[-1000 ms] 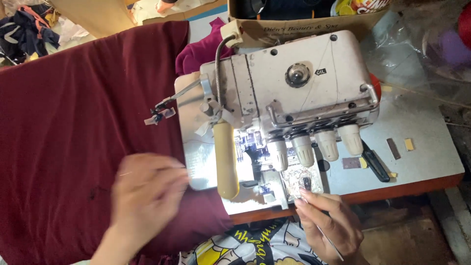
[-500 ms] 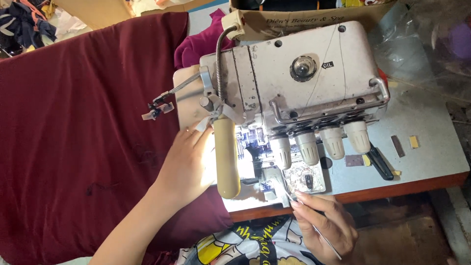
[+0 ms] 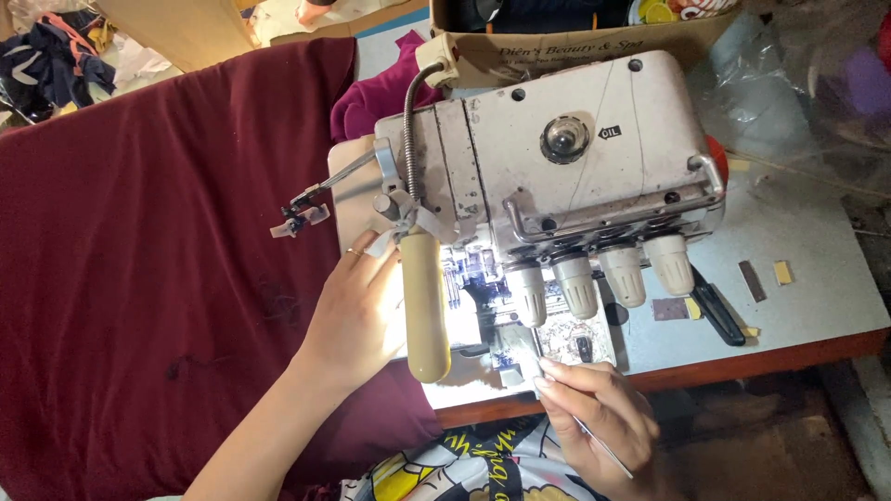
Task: The person threads a sewing machine using a pair of tweezers to guide the thread through the machine's tension discs and guides. They repeatedly pull the thread through the mechanism and adjust its path with the tweezers.
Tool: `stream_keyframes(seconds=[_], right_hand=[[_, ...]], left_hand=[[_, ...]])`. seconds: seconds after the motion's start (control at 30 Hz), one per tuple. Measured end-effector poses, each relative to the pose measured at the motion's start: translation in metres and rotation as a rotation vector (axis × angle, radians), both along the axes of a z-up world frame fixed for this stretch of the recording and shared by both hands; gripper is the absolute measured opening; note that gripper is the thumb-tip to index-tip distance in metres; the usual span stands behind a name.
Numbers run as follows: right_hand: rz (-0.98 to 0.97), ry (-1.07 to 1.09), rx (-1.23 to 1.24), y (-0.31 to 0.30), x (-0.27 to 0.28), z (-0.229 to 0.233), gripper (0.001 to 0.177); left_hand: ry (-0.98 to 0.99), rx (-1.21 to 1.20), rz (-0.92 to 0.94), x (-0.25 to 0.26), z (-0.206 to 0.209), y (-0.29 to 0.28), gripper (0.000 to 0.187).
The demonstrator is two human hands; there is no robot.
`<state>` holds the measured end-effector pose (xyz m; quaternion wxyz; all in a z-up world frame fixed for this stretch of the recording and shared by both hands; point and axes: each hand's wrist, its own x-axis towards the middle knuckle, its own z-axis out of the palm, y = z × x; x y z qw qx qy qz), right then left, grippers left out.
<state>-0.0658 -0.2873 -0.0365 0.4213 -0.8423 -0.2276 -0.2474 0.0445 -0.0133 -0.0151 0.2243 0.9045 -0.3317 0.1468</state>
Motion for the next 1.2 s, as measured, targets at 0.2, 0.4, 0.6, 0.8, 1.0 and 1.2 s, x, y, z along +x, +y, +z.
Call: stream_keyframes(seconds=[0.2,0.4,0.6,0.8,1.0,1.2], right_hand=[[-0.331,-0.132,0.155,-0.047,-0.002,-0.045,0.043],[-0.510,0.320,0.367,-0.134,0.084,-0.015,0.039],[-0.171,0.626,0.094,-0.136,0.156,0.007,0.047],[-0.253,0.714,-0.028,-0.131,0.189,0.023,0.052],[0.036,0.469,0.070,-0.129,0.169,0.023,0.039],[-0.204,0.501,-0.004,-0.137,0.150,0.008,0.029]], left_hand=[[0.102,0.116,0.108,-0.011,-0.026,0.019,0.059],[0.164,0.037,0.076,-0.013,-0.007,0.011,0.042],[0.148,0.043,0.067,-0.014,-0.011,0.011,0.057],[0.104,0.003,0.053,-0.014,-0.013,0.005,0.063],[0.110,-0.057,0.059,-0.011,-0.016,0.005,0.068],[0.096,-0.072,0.059,-0.008,-0.016,0.003,0.061]])
